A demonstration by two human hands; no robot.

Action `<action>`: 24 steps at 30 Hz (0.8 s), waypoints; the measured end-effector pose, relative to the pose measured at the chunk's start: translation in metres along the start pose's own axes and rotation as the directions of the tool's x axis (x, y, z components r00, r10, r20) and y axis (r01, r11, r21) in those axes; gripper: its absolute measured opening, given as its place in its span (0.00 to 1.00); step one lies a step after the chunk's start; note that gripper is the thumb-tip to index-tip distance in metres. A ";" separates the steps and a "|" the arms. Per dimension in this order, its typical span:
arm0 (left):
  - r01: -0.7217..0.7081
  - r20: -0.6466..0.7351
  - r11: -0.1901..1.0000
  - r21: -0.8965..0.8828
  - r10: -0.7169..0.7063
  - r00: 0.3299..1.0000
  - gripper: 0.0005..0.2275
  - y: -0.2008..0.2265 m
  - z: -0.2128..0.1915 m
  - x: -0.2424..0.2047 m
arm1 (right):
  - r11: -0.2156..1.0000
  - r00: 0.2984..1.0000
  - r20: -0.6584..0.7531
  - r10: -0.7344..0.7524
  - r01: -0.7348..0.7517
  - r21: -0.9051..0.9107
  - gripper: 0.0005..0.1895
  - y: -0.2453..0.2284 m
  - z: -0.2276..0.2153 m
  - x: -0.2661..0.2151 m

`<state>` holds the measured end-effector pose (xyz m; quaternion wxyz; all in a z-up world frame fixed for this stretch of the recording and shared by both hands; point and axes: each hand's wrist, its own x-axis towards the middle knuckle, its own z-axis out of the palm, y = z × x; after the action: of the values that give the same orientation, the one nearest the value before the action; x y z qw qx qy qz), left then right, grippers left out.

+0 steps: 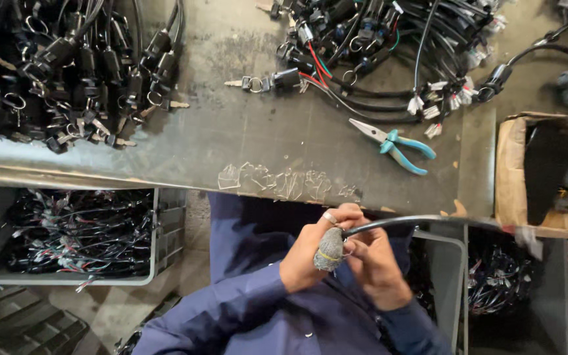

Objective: The person repeatedly strips the outer insulation from black wires using pliers, then cuts the wires and discards the stripped pieces. The process is repeated for multiple wires taken from a pile on the table.

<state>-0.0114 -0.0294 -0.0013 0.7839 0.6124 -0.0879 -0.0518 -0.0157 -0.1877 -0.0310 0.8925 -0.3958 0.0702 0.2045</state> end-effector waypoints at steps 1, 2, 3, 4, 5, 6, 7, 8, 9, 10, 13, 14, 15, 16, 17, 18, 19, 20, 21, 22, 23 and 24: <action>-0.021 -0.076 0.987 -0.158 0.009 0.997 0.15 -0.008 0.010 0.000 | 1.000 0.999 0.027 -0.024 0.024 0.010 0.17 0.002 0.011 -0.003; -0.059 -0.153 0.949 -0.311 0.011 0.988 0.15 -0.014 0.019 0.001 | 0.999 0.998 -0.044 -0.037 0.039 0.032 0.17 0.000 0.023 -0.005; -0.022 -0.166 0.877 -0.480 -0.066 0.984 0.15 -0.018 0.026 -0.001 | 0.997 0.992 -0.115 -0.049 0.056 0.053 0.17 -0.003 0.038 -0.008; -0.002 -0.167 0.778 -0.628 -0.132 0.977 0.15 -0.021 0.030 0.005 | 0.994 0.983 -0.172 -0.063 0.076 0.073 0.18 -0.014 0.051 -0.003; 0.012 -0.153 0.654 -0.756 -0.195 0.969 0.17 -0.023 0.033 0.011 | 0.977 0.985 -0.033 -0.169 0.163 -0.138 0.16 -0.030 0.061 0.004; 0.054 -0.128 0.739 -0.671 -0.187 0.974 0.17 -0.022 0.032 0.011 | 0.910 0.965 0.109 -0.239 0.262 -0.321 0.15 -0.048 0.068 0.007; 0.092 -0.102 0.813 -0.575 -0.183 0.978 0.21 -0.021 0.029 0.010 | 0.798 0.925 0.259 -0.276 0.371 -0.475 0.14 -0.066 0.072 0.012; 0.131 -0.070 0.872 -0.471 -0.185 0.980 0.27 -0.020 0.025 0.009 | 0.521 0.892 0.282 -0.353 0.438 -0.733 0.14 -0.087 0.070 0.021; 0.035 -0.080 0.906 -0.422 -0.076 0.994 0.23 -0.019 0.016 0.011 | 0.170 0.851 0.326 -0.413 0.423 -0.890 0.14 -0.107 0.064 0.034; -0.058 -0.086 0.924 -0.377 0.027 0.996 0.20 -0.019 0.008 0.008 | -0.150 0.781 0.363 -0.507 0.335 -0.930 0.17 -0.118 0.055 0.046; -0.065 -0.121 0.962 -0.264 0.034 0.992 0.12 -0.020 -0.009 0.006 | -0.637 0.712 0.475 -0.517 0.051 -0.769 0.25 -0.128 0.020 0.087; -0.022 -0.139 0.974 -0.225 -0.010 0.990 0.10 -0.019 -0.015 0.009 | -0.717 0.717 0.493 -0.493 -0.013 -0.697 0.28 -0.127 0.011 0.096; -0.022 -0.151 0.971 -0.239 -0.015 0.988 0.10 -0.018 -0.020 0.014 | -0.659 0.703 0.479 -0.526 0.019 -0.752 0.25 -0.126 0.004 0.099; -0.016 -0.162 0.967 -0.255 -0.026 0.986 0.09 -0.017 -0.024 0.015 | -0.594 0.693 0.456 -0.558 0.050 -0.803 0.23 -0.122 -0.002 0.091; -0.011 -0.172 0.963 -0.271 -0.038 0.984 0.09 -0.015 -0.028 0.017 | -0.526 0.685 0.431 -0.588 0.081 -0.847 0.21 -0.118 -0.005 0.079; 0.025 -0.174 0.957 -0.289 -0.078 0.982 0.08 -0.011 -0.032 0.019 | -0.396 0.717 0.306 -0.626 0.046 -0.917 0.19 -0.114 -0.005 0.062; 0.061 -0.175 0.950 -0.307 -0.119 0.977 0.07 -0.007 -0.038 0.022 | -0.258 0.744 0.175 -0.644 0.004 -0.966 0.17 -0.108 -0.002 0.043; 0.097 -0.177 0.939 -0.330 -0.163 0.971 0.06 -0.004 -0.041 0.024 | -0.068 0.839 0.052 -0.542 0.018 -0.997 0.19 -0.099 0.003 0.024; 0.166 -0.124 0.921 -0.352 -0.221 0.967 0.06 -0.001 -0.043 0.026 | 0.123 0.914 -0.047 -0.404 0.003 -0.992 0.21 -0.087 0.008 0.005; 0.237 -0.061 0.899 -0.367 -0.278 0.959 0.06 0.002 -0.044 0.027 | 0.477 0.964 -0.212 -0.159 -0.113 -0.872 0.21 -0.069 0.015 -0.010; 0.309 0.002 0.873 -0.378 -0.333 0.943 0.06 0.004 -0.043 0.027 | 0.731 0.954 -0.271 0.132 -0.278 -0.624 0.23 -0.053 0.020 -0.018; 0.356 0.000 0.858 -0.370 -0.383 0.924 0.05 0.006 -0.044 0.032 | 0.691 0.997 -0.072 0.018 -0.065 -0.720 0.25 -0.042 0.022 -0.018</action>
<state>0.0285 0.0079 -0.0029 0.8615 0.4640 0.0713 -0.1938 -0.0151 -0.2023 0.0177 0.6583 -0.7184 0.0198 0.2239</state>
